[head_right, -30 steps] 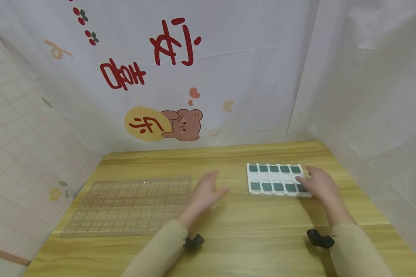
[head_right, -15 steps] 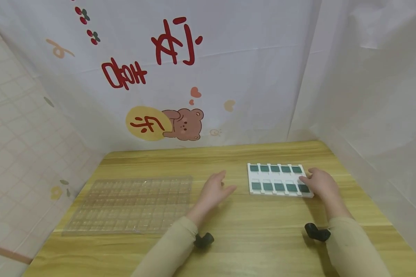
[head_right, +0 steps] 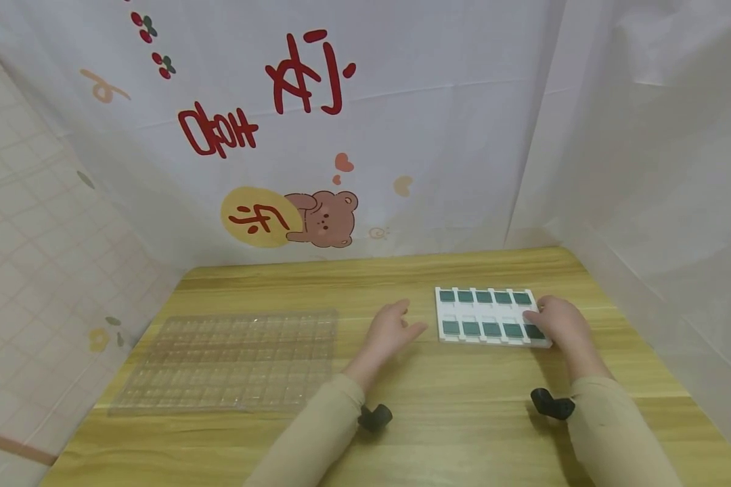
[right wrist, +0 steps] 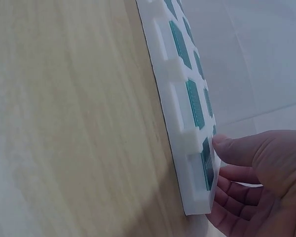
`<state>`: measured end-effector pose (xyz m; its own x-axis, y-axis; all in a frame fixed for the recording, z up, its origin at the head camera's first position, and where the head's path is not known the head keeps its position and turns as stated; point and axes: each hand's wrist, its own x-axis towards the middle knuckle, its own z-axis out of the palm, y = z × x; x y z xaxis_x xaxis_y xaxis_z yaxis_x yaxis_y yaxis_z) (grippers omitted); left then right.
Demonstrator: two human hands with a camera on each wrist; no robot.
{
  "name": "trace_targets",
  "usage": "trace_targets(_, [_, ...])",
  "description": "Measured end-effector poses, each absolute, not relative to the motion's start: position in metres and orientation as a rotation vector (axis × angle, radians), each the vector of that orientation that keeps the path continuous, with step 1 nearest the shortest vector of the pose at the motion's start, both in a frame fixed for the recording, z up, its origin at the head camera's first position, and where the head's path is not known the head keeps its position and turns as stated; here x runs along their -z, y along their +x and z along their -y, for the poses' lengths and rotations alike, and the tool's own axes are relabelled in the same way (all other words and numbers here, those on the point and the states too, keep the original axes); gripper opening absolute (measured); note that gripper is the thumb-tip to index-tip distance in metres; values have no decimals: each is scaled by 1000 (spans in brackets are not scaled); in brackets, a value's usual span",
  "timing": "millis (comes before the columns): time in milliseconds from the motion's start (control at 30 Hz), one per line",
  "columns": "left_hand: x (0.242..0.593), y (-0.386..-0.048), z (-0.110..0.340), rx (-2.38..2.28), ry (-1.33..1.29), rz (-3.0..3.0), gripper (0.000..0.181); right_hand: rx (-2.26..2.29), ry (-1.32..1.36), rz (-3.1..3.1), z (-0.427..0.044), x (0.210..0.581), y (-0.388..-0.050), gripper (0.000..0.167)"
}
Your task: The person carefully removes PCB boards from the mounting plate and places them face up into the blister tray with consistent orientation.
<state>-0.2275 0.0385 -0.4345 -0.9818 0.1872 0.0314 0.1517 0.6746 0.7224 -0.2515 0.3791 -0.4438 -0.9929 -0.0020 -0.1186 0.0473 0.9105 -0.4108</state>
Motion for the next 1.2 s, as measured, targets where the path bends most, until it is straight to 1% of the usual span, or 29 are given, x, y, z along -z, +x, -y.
trace_targets(67, [435,-229,-41,-1220,287,-2832,64,637,52,-2945,-379,443,-252,46])
trace_targets(133, [435,-229,-43,-1227,288,-2828,61,631,58,-2941,-378,442,-252,52])
trace_targets(233, [435,-232,-46,-1242,308,-2829,56,619,61,-2936,-377,442,-252,54])
trace_targets(367, [436,-235,-51,-1252,317,-2822,51,624,79,-2926,-376,442,-253,52])
trace_targets(600, [437,-243,-63,-1237,304,-2816,50,621,104,-2918,-376,442,-253,51])
trace_targets(1000, [439,-250,-77,-1279,167,-2775,47,624,62,-2936,-375,445,-254,54])
trace_targets(1200, [442,-251,-79,-1315,111,-2760,43,655,56,-2913,-369,443,-253,56])
